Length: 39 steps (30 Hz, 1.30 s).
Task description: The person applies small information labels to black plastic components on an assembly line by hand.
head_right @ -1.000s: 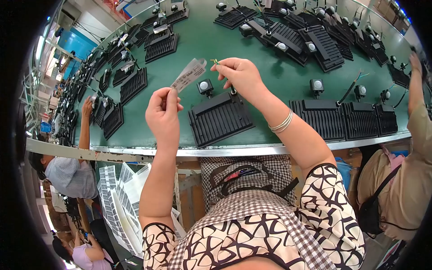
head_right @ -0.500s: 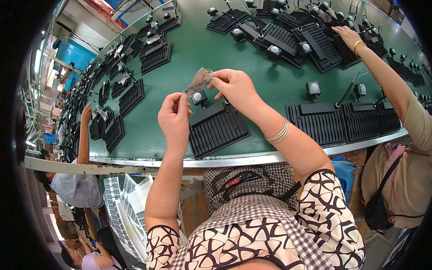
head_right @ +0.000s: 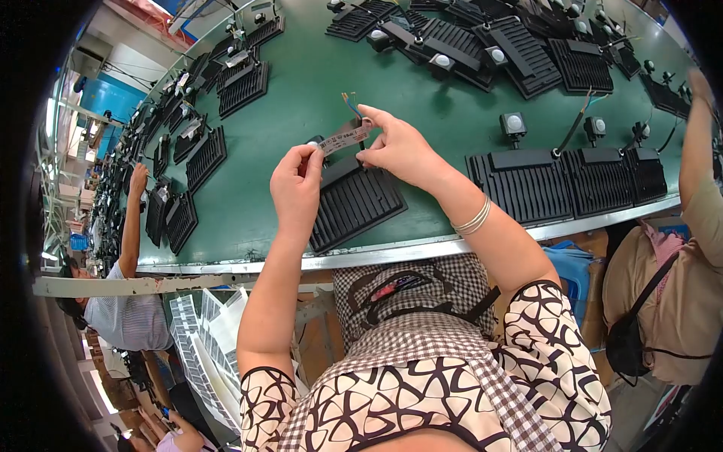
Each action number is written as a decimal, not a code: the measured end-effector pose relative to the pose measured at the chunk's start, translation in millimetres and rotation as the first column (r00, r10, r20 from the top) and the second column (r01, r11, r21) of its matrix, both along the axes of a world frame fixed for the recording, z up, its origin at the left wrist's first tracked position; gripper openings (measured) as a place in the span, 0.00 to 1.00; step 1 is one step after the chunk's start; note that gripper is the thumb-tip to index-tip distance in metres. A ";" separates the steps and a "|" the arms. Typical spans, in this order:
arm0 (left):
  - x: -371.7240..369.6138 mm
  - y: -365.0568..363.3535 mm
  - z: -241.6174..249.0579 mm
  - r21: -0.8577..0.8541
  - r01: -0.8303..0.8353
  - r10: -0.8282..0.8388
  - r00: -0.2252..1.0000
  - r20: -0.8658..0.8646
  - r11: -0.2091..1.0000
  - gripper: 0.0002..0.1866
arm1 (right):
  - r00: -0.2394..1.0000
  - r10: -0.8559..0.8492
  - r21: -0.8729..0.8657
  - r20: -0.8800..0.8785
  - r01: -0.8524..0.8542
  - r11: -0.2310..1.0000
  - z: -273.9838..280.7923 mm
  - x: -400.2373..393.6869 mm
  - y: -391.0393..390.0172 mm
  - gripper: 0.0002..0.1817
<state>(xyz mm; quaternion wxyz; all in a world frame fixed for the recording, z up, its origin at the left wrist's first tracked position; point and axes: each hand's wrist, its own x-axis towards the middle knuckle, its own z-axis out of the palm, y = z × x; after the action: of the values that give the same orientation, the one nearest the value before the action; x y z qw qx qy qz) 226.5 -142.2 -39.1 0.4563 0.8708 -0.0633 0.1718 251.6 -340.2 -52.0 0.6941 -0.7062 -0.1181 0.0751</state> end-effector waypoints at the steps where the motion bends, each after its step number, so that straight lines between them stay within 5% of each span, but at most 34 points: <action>1: -0.5 1.4 -0.9 0.028 0.001 -0.001 1.000 -0.005 1.000 0.06 | 1.000 0.003 0.012 0.003 -0.003 1.000 -2.7 -1.1 -1.7 0.43; 7: 3.4 15.4 -8.0 0.104 0.008 -0.012 0.999 0.031 0.995 0.06 | 0.998 -0.009 0.020 -0.065 0.011 1.000 -6.1 -0.7 -5.7 0.42; 22: 12.4 35.4 -15.2 0.054 0.019 -0.018 1.000 -0.018 0.998 0.06 | 0.995 -0.008 -0.069 -0.101 0.001 0.998 -8.9 18.5 9.7 0.18; 39: 16.8 36.5 -21.5 0.074 -0.018 0.020 0.999 -0.027 0.997 0.07 | 0.993 -0.062 0.024 -0.100 0.065 0.998 -24.5 17.7 16.4 0.12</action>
<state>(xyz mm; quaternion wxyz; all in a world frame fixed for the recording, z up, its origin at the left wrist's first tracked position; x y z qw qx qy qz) 243.4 -105.7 -60.6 0.4231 0.8898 -0.0550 0.1617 269.3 -323.8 -76.5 0.7108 -0.6953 -0.0620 0.0862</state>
